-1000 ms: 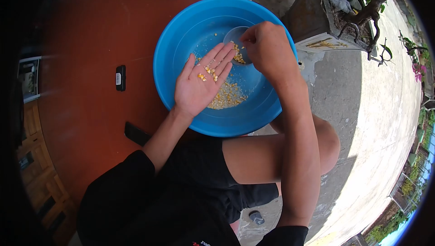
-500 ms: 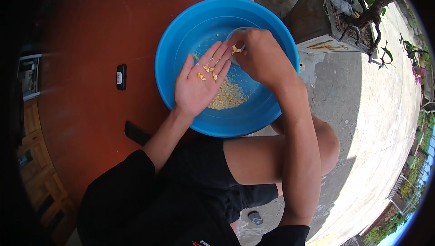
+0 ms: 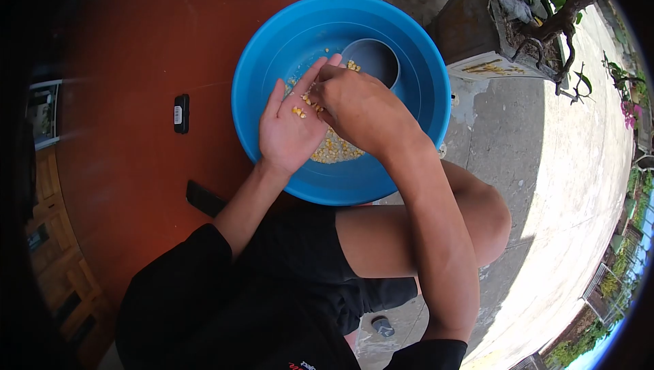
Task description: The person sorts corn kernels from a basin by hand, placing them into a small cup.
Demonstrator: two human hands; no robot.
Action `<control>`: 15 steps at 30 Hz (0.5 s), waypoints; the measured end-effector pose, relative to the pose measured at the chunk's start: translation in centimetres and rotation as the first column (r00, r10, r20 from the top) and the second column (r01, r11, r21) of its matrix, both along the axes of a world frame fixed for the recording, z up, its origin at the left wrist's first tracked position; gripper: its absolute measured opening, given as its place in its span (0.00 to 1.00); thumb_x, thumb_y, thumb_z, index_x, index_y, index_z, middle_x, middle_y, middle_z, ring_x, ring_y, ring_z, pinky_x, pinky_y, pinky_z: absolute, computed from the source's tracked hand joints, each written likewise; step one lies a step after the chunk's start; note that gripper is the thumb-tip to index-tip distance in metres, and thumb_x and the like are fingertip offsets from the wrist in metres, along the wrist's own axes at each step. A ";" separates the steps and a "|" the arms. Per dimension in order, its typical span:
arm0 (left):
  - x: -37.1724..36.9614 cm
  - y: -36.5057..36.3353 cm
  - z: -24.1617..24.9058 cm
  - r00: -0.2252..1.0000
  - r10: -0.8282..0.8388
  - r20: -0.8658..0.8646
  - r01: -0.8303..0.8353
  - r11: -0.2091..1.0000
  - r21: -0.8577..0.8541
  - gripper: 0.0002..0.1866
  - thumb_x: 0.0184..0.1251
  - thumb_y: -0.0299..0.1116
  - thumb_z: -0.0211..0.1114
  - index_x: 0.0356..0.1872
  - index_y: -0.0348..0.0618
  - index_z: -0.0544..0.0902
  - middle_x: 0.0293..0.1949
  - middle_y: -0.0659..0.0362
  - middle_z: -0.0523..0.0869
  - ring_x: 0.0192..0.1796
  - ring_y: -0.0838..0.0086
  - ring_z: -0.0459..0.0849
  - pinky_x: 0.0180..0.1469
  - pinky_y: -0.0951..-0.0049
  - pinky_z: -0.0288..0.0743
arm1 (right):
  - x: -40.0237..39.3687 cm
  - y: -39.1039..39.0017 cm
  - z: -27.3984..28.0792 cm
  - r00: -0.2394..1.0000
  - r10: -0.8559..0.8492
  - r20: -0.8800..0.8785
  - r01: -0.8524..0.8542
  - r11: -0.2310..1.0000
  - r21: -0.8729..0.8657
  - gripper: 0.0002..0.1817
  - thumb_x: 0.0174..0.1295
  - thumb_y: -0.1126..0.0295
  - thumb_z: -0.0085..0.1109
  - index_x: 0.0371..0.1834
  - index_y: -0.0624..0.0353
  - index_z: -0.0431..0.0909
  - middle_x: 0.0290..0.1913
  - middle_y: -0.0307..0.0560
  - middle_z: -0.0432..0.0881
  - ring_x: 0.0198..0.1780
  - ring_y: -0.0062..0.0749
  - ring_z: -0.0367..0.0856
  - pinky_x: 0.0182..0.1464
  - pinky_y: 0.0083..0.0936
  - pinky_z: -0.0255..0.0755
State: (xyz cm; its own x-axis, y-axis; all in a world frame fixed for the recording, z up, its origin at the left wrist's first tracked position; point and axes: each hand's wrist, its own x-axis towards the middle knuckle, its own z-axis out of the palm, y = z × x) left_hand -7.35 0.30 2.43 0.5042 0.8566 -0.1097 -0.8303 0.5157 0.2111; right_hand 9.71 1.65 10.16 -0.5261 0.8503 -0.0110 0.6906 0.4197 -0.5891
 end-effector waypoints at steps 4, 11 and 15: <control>0.1 -0.1 0.3 1.000 0.003 0.030 -0.002 1.000 -0.027 0.40 0.94 0.56 0.35 0.90 0.33 0.53 0.92 0.48 0.54 0.93 0.56 0.50 0.92 0.50 0.44 | -0.6 -0.3 -0.8 0.987 0.006 0.159 -0.020 0.996 0.085 0.13 0.63 0.75 0.74 0.51 0.63 0.93 0.49 0.54 0.90 0.50 0.51 0.92 0.55 0.43 0.88; -0.2 -0.2 -0.4 0.998 0.023 0.060 -0.020 0.999 -0.050 0.40 0.94 0.55 0.36 0.90 0.33 0.52 0.92 0.49 0.53 0.93 0.57 0.49 0.93 0.51 0.44 | -1.6 -0.5 -1.1 0.963 0.013 0.268 -0.044 0.993 0.109 0.07 0.68 0.73 0.68 0.44 0.62 0.90 0.43 0.54 0.91 0.44 0.53 0.92 0.51 0.46 0.87; -0.3 -0.3 0.1 0.999 0.023 0.036 -0.021 0.998 -0.063 0.40 0.93 0.55 0.38 0.90 0.33 0.55 0.92 0.48 0.54 0.93 0.57 0.50 0.93 0.53 0.43 | -2.0 -0.6 -1.5 0.974 0.000 0.227 -0.024 0.995 0.101 0.06 0.65 0.74 0.69 0.42 0.63 0.89 0.41 0.54 0.91 0.42 0.54 0.92 0.49 0.47 0.86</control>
